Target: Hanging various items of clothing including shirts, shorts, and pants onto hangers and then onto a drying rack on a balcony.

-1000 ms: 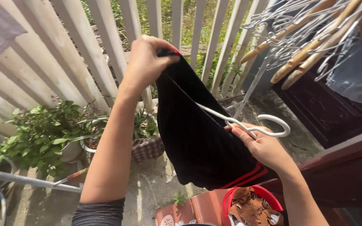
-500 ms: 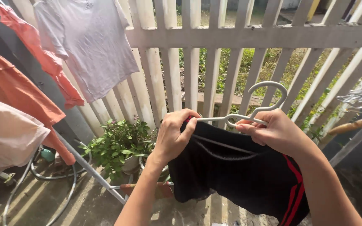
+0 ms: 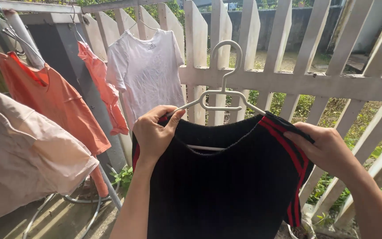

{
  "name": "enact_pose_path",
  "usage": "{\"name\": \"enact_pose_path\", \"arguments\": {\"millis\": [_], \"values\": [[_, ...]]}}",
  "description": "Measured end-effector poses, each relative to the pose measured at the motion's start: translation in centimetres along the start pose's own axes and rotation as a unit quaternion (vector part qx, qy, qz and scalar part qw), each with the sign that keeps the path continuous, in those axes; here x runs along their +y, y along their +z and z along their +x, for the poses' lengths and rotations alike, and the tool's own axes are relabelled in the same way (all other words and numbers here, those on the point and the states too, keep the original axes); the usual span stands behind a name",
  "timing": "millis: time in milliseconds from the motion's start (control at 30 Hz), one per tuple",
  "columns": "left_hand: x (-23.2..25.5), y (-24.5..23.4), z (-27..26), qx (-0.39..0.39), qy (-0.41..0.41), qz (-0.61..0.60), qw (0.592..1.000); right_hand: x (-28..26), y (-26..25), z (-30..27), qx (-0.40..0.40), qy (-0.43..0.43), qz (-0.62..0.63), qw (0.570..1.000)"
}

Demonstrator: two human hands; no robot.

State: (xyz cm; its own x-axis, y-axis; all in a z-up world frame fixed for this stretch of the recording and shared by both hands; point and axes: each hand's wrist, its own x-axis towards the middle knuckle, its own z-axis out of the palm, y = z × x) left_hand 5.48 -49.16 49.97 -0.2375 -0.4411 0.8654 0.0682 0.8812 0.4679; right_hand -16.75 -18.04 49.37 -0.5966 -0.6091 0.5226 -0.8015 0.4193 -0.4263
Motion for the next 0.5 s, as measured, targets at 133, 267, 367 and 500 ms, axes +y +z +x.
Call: {"name": "enact_pose_path", "arguments": {"millis": [133,267,367,500], "values": [[-3.8,2.8,3.9,0.051,0.074,0.051,0.995,-3.8,0.4,5.0,0.114,-0.011,0.114,0.987],[-7.5,6.9,4.9,-0.027,0.003,0.064,0.998,-5.4,0.9,14.3,0.160,-0.079,0.087,0.980],[-9.4,9.2,4.1,-0.087,-0.051,-0.016,0.995,-6.4,1.9,22.9,0.194,-0.114,0.009,0.974],[-10.0,10.3,2.2,-0.130,-0.090,-0.046,0.986,-8.0,3.1,32.7,0.247,-0.114,-0.066,0.960]]}}
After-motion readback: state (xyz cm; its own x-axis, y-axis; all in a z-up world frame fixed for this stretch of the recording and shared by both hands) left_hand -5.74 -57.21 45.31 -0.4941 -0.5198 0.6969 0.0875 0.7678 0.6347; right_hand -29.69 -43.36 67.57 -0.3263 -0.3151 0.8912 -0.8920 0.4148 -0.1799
